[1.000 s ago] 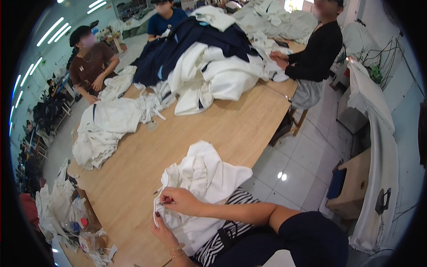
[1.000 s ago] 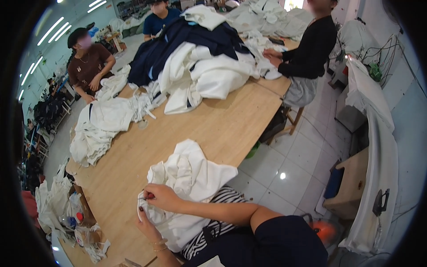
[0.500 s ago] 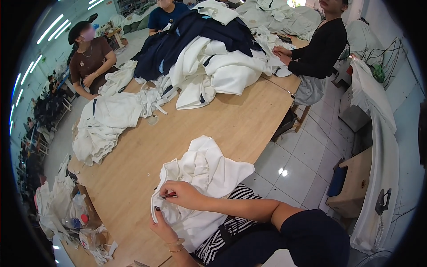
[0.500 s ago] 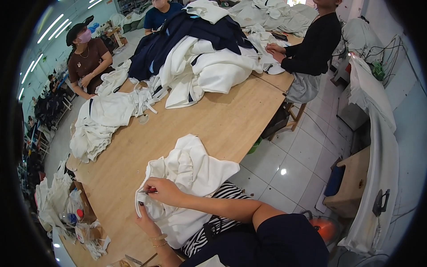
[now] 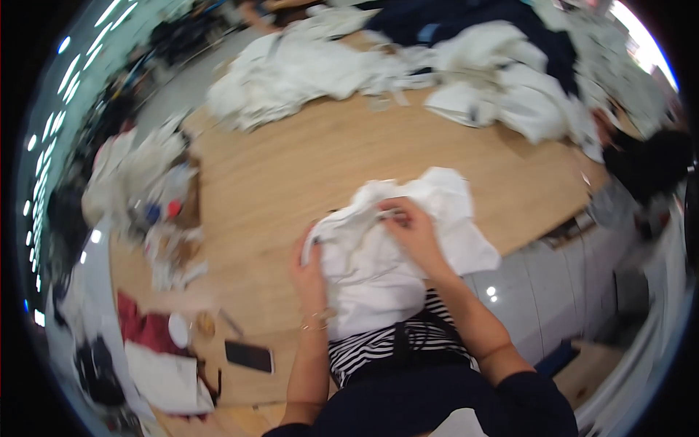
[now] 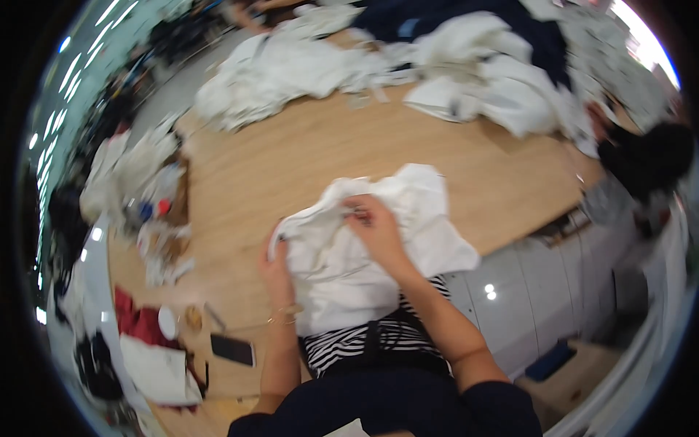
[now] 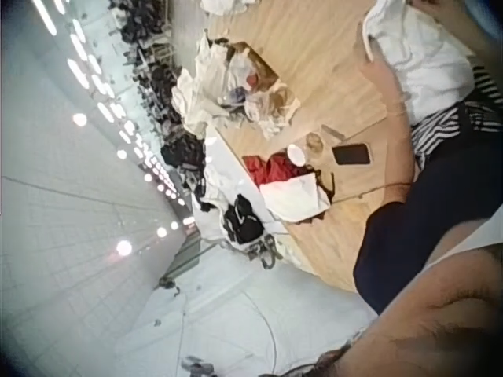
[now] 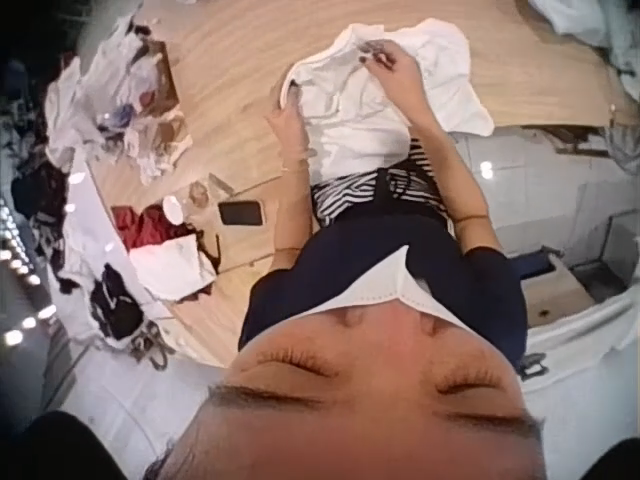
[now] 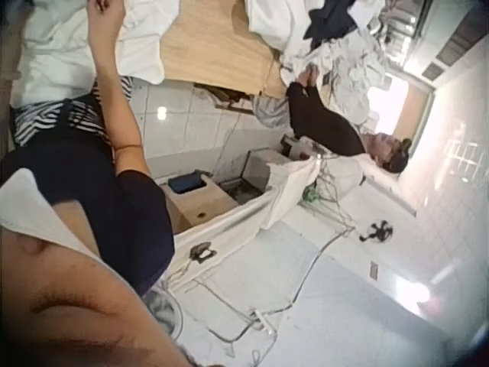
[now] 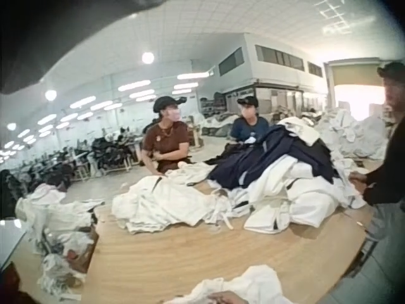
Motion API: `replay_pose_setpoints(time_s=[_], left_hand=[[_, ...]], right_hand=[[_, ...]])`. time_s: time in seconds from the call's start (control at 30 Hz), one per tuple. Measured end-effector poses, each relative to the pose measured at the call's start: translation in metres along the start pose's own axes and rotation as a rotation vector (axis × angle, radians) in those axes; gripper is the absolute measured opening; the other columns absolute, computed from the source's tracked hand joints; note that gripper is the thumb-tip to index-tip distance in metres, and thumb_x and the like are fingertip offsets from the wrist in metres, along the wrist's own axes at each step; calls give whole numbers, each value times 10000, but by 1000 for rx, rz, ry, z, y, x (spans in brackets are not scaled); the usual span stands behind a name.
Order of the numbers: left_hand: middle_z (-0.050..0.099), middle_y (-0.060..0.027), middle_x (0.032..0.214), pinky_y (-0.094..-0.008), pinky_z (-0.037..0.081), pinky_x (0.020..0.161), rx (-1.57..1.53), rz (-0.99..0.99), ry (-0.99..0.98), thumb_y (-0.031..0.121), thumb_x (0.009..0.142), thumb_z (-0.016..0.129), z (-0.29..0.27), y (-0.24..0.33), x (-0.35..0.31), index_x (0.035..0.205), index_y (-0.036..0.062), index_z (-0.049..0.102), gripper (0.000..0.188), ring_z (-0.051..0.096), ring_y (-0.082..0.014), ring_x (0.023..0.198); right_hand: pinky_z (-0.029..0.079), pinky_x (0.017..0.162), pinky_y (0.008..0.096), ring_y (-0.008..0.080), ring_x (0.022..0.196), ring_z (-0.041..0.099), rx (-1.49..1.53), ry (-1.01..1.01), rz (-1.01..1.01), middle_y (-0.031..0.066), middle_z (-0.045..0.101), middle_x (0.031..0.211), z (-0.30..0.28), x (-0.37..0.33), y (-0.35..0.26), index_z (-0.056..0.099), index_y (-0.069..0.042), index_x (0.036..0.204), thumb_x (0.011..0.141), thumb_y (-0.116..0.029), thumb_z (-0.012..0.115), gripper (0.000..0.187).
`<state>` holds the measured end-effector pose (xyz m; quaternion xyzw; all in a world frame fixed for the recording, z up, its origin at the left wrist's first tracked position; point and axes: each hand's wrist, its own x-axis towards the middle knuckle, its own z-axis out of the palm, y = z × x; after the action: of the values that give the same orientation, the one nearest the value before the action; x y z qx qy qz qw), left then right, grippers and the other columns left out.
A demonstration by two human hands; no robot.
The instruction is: Trimming excess threads from the waistband and drawstring of a pair of white shorts using thread snips.
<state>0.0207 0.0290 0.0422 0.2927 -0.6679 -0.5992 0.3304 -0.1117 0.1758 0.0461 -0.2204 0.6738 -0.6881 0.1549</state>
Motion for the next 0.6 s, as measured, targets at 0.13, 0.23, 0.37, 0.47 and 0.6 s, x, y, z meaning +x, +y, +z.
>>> replay_pose_setpoints(time_s=[0.13,0.23,0.37,0.47,0.6], left_hand=[[634,-63,1042,-245,430,858,-7,35,34,-25,845,545,-11,5,0,1143,0,642,315,574,-139,955],[610,-25,947,-214,420,765,-57,17,49,-39,839,548,-14,4,-2,1134,9,649,315,537,-99,841],[627,-46,1005,-225,430,826,-122,-28,54,-33,849,542,-15,-2,2,1136,-1,643,306,564,-117,916],[622,-61,1080,-246,428,894,-175,-96,32,-27,849,549,-25,-10,5,1180,-16,604,335,566,-134,1001],[572,-79,1209,-274,420,960,-266,-182,-74,-15,838,582,-31,-19,4,1292,-18,492,463,537,-154,1102]], right_hand=[[451,722,188,58,832,571,60,-21,121,8,629,936,6,-1,-13,615,3,998,866,26,566,142],[427,686,174,42,786,546,35,-52,191,-4,625,905,11,-1,-23,616,9,989,868,14,569,130],[411,664,168,29,743,524,48,-28,149,-11,621,881,8,1,-25,616,18,979,869,13,562,123],[422,685,173,33,758,535,38,22,150,-4,621,879,-2,3,-23,624,13,971,859,15,566,125],[336,504,167,5,651,459,-2,135,105,-32,617,841,-25,4,-20,646,-23,965,856,-22,585,125]])
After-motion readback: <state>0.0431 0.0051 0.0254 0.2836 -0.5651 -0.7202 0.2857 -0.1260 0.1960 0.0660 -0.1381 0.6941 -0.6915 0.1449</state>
